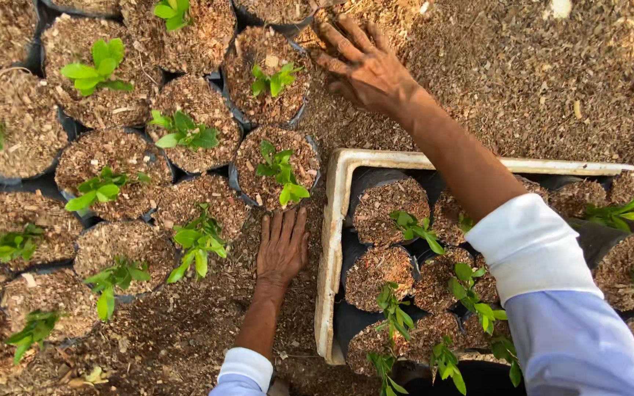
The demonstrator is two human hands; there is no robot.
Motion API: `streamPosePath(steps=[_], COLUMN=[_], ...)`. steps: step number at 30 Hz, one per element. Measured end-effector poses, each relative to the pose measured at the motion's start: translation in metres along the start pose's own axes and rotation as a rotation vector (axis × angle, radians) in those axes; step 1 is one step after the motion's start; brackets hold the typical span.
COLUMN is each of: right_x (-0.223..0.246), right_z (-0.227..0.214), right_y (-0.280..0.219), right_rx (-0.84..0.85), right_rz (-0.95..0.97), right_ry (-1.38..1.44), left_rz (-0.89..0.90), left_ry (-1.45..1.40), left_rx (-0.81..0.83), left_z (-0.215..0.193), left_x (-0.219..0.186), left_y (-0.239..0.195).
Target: The person sorts small potted plants into a crate by hand and arranges other pots in rows on the ground, periodically leveling the soil with their hands.
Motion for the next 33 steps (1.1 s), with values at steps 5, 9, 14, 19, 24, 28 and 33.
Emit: streamPosePath(steps=[5,9,14,19,24,28,33], right_x=[-0.076,-0.024,0.038,-0.004,0.03,0.064,0.125], right_z=[-0.02,-0.03,-0.038,-0.103,-0.177,-0.225,-0.285], right_y=[-0.067,-0.086,-0.102,-0.17,-0.255,-0.338,-0.453], right_rx=[0.122,0.117,0.143,0.047,-0.109,-0.139,-0.147], right_rz=[0.488,0.303,-0.126,0.271,0.486,0.631,0.72], right_ry=[-0.079,0.088,0.135,0.406,0.587,0.617,0.513], left_rz=[-0.009,-0.017,-0.024,-0.048,-0.057,-0.069,-0.056], left_ry=[0.061,0.06,0.059,0.051,0.105,0.096,0.019], left_rx=[0.038,0.039,0.044,0.034,0.027,0.036,0.014], left_z=[0.018,0.009,0.001,0.0,0.002,0.007,0.004], left_x=[0.004,0.003,-0.007,-0.01,-0.013,-0.015,-0.023], left_y=[-0.017,-0.007,-0.009,-0.009,-0.014,-0.016,-0.022])
Point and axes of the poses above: each hand's wrist, its own y-axis towards the middle knuckle, its own z-axis out of the palm, x = y × z, the point moved 9 cm from there along y, towards the middle knuckle, and after that the axes turned 13 degrees about -z, right-handed, at the moved point
